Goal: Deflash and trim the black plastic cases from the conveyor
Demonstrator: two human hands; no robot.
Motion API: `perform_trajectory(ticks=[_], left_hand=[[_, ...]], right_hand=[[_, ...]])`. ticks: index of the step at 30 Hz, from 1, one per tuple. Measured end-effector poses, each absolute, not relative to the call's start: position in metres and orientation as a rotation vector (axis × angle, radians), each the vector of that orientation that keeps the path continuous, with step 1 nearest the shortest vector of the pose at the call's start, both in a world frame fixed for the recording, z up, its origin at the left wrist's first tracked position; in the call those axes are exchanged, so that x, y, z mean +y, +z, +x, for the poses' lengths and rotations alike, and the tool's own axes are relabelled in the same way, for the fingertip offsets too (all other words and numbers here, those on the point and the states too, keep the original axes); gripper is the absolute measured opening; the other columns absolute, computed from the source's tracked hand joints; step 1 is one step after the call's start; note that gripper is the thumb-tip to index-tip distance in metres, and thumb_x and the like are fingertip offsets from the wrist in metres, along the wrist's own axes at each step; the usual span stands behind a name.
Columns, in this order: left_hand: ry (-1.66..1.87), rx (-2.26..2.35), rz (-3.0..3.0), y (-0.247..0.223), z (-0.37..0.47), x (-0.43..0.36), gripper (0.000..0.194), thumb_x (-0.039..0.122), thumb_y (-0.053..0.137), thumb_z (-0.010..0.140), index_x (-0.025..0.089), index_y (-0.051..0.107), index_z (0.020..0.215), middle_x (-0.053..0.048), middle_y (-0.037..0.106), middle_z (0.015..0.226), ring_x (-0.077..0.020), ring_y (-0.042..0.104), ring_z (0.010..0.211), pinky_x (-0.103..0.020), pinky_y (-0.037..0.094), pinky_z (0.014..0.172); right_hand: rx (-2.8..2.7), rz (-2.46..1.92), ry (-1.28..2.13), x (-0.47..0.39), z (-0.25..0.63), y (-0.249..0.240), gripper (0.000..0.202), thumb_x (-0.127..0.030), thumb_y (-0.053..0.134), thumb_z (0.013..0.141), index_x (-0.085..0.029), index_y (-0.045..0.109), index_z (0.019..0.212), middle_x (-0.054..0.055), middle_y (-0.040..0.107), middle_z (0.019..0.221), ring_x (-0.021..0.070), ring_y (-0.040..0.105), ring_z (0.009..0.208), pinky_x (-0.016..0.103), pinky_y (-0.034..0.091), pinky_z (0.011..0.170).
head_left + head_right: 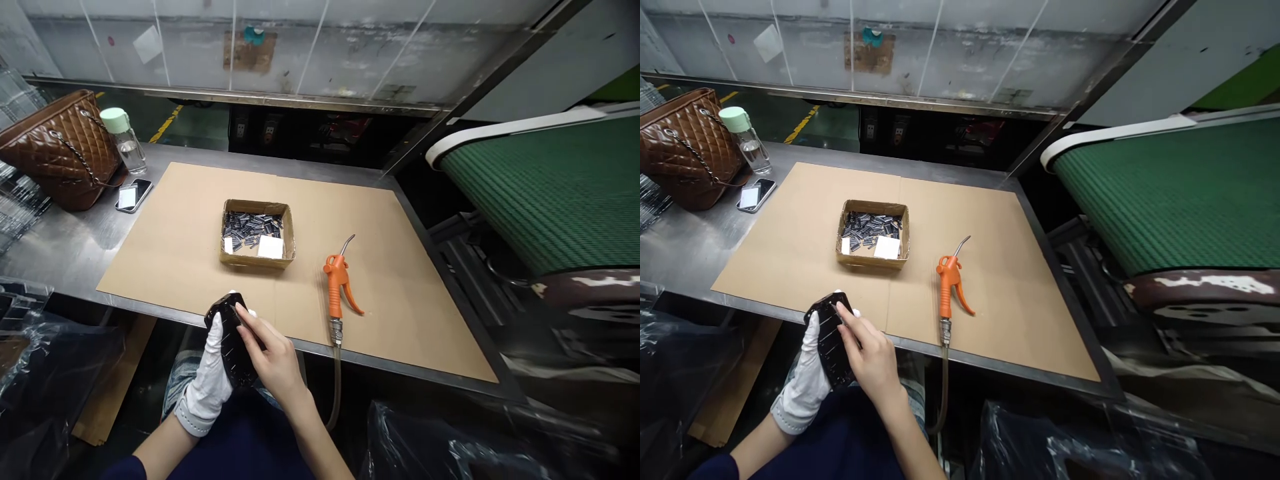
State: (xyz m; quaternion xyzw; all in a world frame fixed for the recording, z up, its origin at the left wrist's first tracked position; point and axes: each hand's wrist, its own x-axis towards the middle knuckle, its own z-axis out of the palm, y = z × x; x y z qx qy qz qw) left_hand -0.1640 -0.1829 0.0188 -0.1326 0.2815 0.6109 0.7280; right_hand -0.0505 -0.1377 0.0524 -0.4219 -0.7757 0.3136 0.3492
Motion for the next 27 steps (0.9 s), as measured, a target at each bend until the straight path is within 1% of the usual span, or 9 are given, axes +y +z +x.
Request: perform_trajectory(ticks=[2, 4, 8, 11, 13, 15, 17, 22, 27], left_hand=[[1.360, 0.606, -0.231, 0.012, -0.164, -0.184, 0.039, 0.048, 0.049, 0.090, 0.024, 0.066, 0.116, -0.006, 0.066, 0.122, -0.0206, 0.043, 0.132, -0.035, 0.034, 0.113], [1.392, 0.590, -0.176, 0.008, -0.164, -0.185, 0.043, 0.048, 0.049, 0.090, 0.026, 0.059, 0.126, -0.005, 0.063, 0.126, -0.0207, 0.044, 0.132, -0.036, 0.033, 0.113], [1.372, 0.575, -0.137, 0.009, -0.161, -0.183, 0.055, 0.054, 0.044, 0.090, 0.024, 0.047, 0.137, -0.007, 0.059, 0.131, -0.0233, 0.045, 0.131, -0.039, 0.033, 0.113], [1.338, 0.564, -0.123, 0.011, -0.160, -0.185, 0.061, 0.058, 0.042, 0.089, 0.023, 0.044, 0.139, -0.008, 0.059, 0.132, -0.0250, 0.046, 0.130, -0.041, 0.036, 0.111], [1.327, 0.564, -0.123, 0.010, -0.161, -0.188, 0.060, 0.055, 0.041, 0.090, 0.022, 0.042, 0.140, -0.008, 0.059, 0.131, -0.0249, 0.047, 0.130, -0.040, 0.038, 0.110], [1.328, 0.572, -0.125, 0.008, -0.162, -0.191, 0.055, 0.048, 0.039, 0.093, 0.022, 0.040, 0.142, -0.007, 0.060, 0.131, -0.0230, 0.046, 0.130, -0.036, 0.040, 0.109], [1.343, 0.587, -0.136, 0.003, -0.162, -0.195, 0.053, 0.041, 0.036, 0.094, 0.021, 0.037, 0.143, -0.005, 0.060, 0.131, -0.0204, 0.044, 0.132, -0.032, 0.041, 0.108], [1.366, 0.627, -0.208, -0.005, -0.161, -0.199, 0.053, 0.030, 0.030, 0.095, 0.018, 0.030, 0.146, -0.002, 0.061, 0.129, -0.0178, 0.042, 0.133, -0.030, 0.045, 0.105], [1.354, 0.648, -0.209, -0.007, -0.164, -0.199, 0.050, 0.030, 0.032, 0.094, 0.018, 0.040, 0.142, -0.004, 0.061, 0.128, -0.0195, 0.045, 0.131, -0.031, 0.047, 0.103]], right_hand=[[-2.033, -1.079, 0.807, -0.138, -0.050, 0.052, 0.036, -0.023, 0.046, 0.095, -0.026, 0.057, 0.129, 0.004, 0.073, 0.103, 0.0170, 0.069, 0.095, 0.024, 0.056, 0.082], [-2.035, -1.089, 0.790, -0.139, -0.050, 0.050, 0.034, -0.024, 0.046, 0.095, -0.026, 0.059, 0.127, 0.004, 0.073, 0.104, 0.0176, 0.070, 0.094, 0.026, 0.056, 0.082], [-1.896, -1.164, 0.814, -0.143, -0.050, 0.046, 0.033, -0.025, 0.049, 0.093, -0.022, 0.060, 0.124, 0.007, 0.067, 0.119, 0.0211, 0.064, 0.110, 0.031, 0.054, 0.092], [-1.800, -1.167, 0.888, -0.145, -0.049, 0.050, 0.032, -0.025, 0.046, 0.094, -0.023, 0.060, 0.123, 0.007, 0.070, 0.110, 0.0193, 0.068, 0.101, 0.030, 0.057, 0.086], [-1.856, -1.151, 0.886, -0.144, -0.049, 0.054, 0.036, -0.025, 0.040, 0.096, -0.022, 0.055, 0.129, 0.007, 0.070, 0.109, 0.0193, 0.067, 0.102, 0.031, 0.057, 0.086], [-1.980, -1.142, 0.839, -0.143, -0.050, 0.059, 0.041, -0.027, 0.035, 0.098, -0.022, 0.047, 0.137, 0.009, 0.067, 0.117, 0.0214, 0.062, 0.112, 0.036, 0.054, 0.092], [-2.071, -1.144, 0.780, -0.142, -0.051, 0.061, 0.043, -0.031, 0.032, 0.099, -0.020, 0.045, 0.139, 0.010, 0.065, 0.120, 0.0234, 0.060, 0.114, 0.038, 0.054, 0.092], [-2.118, -1.152, 0.682, -0.141, -0.055, 0.058, 0.043, -0.033, 0.030, 0.100, -0.020, 0.047, 0.138, 0.009, 0.070, 0.102, 0.0221, 0.066, 0.097, 0.036, 0.056, 0.082], [-2.138, -1.157, 0.624, -0.141, -0.055, 0.056, 0.043, -0.032, 0.029, 0.100, -0.022, 0.045, 0.139, 0.009, 0.070, 0.103, 0.0218, 0.066, 0.095, 0.037, 0.055, 0.084]])
